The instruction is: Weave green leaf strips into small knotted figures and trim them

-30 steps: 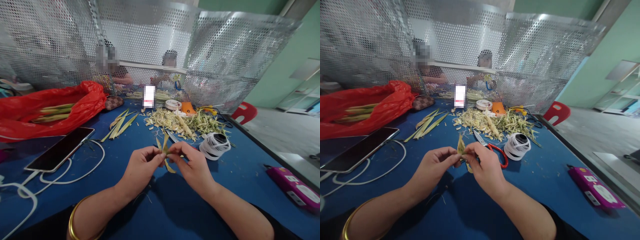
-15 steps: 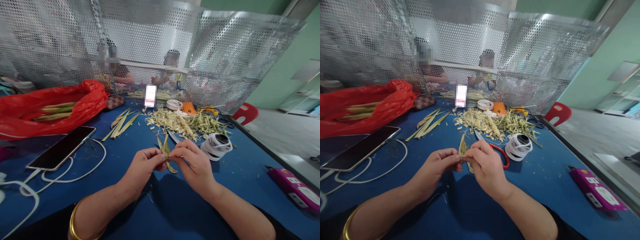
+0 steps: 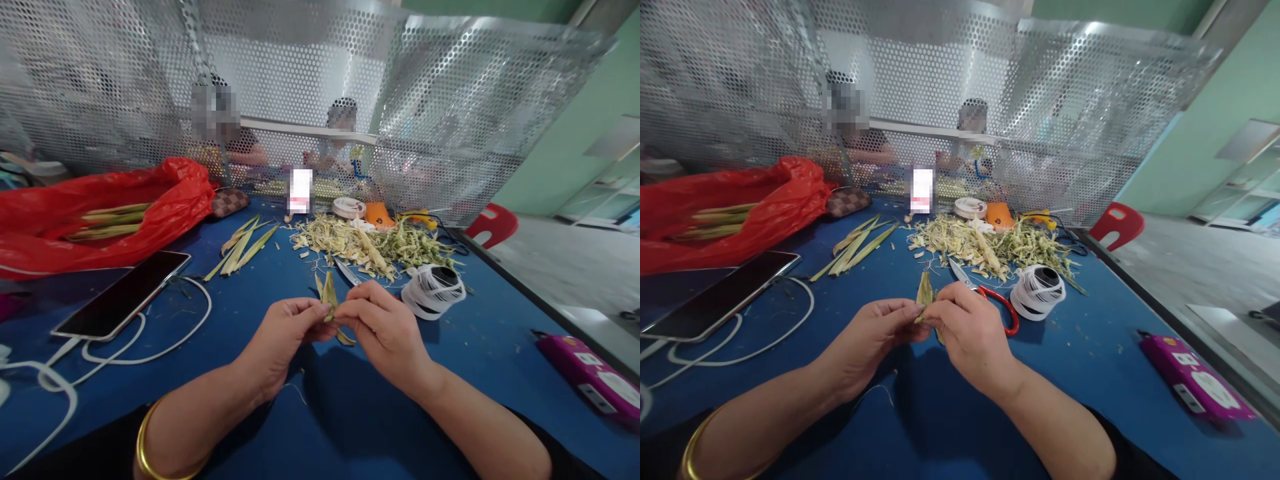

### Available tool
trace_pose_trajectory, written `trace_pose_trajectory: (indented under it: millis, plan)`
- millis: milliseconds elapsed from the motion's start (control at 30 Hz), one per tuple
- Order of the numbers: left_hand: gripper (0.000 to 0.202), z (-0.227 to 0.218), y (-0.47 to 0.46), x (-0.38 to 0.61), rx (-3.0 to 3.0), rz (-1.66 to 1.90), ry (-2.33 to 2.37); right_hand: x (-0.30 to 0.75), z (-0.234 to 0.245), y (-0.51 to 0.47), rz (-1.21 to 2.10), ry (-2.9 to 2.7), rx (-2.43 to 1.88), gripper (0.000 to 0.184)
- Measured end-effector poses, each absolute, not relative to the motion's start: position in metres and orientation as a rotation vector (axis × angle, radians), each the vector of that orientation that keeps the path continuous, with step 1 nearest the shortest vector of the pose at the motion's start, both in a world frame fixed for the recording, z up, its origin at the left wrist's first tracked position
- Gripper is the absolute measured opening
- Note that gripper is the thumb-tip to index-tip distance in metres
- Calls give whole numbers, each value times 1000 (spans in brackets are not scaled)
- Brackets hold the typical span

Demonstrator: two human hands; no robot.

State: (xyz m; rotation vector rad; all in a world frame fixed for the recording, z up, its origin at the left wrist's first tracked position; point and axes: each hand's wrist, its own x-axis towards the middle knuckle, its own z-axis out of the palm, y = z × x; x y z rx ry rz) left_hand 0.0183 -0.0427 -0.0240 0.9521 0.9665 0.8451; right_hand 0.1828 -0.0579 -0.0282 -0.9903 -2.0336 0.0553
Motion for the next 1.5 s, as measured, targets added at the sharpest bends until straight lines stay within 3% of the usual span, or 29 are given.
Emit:
trace_pose_trajectory:
  millis: [633,800,1067,1500]
  plan:
    - [22,-21,-43,21,1279,961,1083,175,-25,-63,456,-1731,-1172,14]
    - [21,-22,-44,21,1275,951,1080,172,-28,-62,691,-1603,-1254,6]
    - [17,-21,-44,20,1242,906,1044,172,-32,-58,872,-1474,-1247,15]
    - [28,-27,-43,20,991,910,969,180,-34,-58,128,-1891,-946,9]
